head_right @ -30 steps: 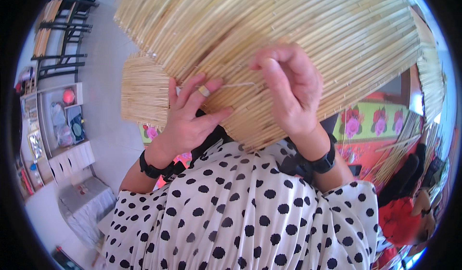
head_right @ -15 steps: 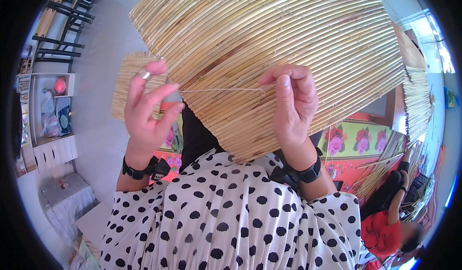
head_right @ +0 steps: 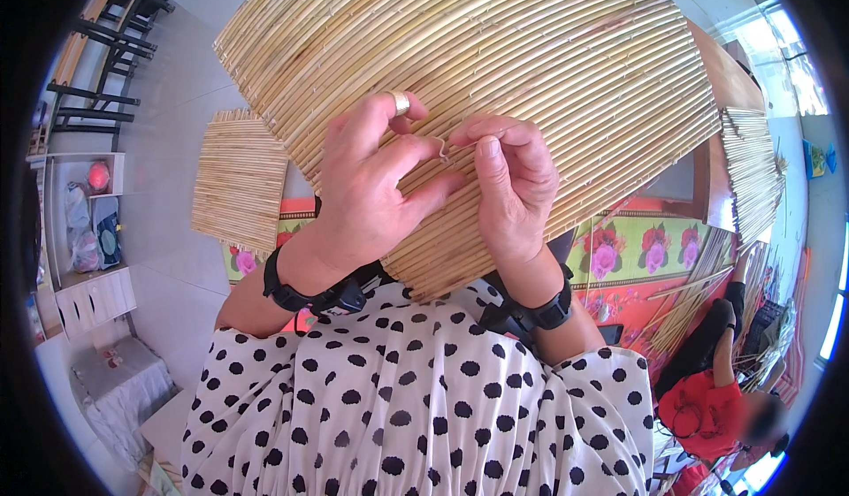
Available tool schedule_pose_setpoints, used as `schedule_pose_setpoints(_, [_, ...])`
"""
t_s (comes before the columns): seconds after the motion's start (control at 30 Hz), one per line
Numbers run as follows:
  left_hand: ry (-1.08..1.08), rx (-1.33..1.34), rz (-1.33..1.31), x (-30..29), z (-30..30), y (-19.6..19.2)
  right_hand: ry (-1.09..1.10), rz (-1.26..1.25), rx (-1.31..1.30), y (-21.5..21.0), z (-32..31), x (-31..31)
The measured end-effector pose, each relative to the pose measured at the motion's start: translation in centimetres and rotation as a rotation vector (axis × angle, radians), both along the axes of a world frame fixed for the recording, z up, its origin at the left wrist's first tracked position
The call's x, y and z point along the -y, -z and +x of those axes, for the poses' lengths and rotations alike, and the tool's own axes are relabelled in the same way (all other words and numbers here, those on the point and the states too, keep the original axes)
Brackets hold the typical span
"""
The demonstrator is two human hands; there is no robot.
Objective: The person sits on the floor and weaves a bamboo mat by threading a white string through the reeds. They hold the mat with both hands, pull the string through, and adjust the mat's position to continue the weaving process.
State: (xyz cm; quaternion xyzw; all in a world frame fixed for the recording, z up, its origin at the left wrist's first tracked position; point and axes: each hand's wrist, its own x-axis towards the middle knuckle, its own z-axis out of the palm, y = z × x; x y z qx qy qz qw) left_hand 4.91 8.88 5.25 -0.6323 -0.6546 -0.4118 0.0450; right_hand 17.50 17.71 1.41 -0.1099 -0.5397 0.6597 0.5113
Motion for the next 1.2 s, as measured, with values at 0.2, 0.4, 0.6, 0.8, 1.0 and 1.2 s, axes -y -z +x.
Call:
schedule_pose_setpoints(0.2, [0.016, 0.043, 0.001, 0.6, 0.2, 0.1, 0.009, -0.039, -0.008, 0.4, 0.3, -0.3])
schedule_pose_setpoints(0.4, [-0.009, 0.037, -0.014, 1.7, -1.2, -0.8, -0.009, -0.083, -0.096, 0.0, 0.0, -0.1])
schedule_pose_setpoints(0.6, [-0.106, 0.076, -0.113, 4.1, -5.2, -2.2, -0.009, -0.103, -0.100, 0.1, 0.2, -0.2])
schedule_pose_setpoints(0.8, [0.046, 0.040, -0.237, 3.6, -3.3, -1.4, -0.037, -0.088, -0.124, 0.3, 0.3, -0.5])
schedule_pose_setpoints(1.0, [0.088, -0.070, -0.216, 1.6, -1.0, 0.0, -0.027, -0.081, -0.110, 0.0, 0.1, -0.4])
schedule_pose_setpoints(1.2, [0.161, 0.276, -0.432, 3.4, -2.7, -1.3, 0.008, -0.035, -0.100, 0.1, 0.1, -0.6])
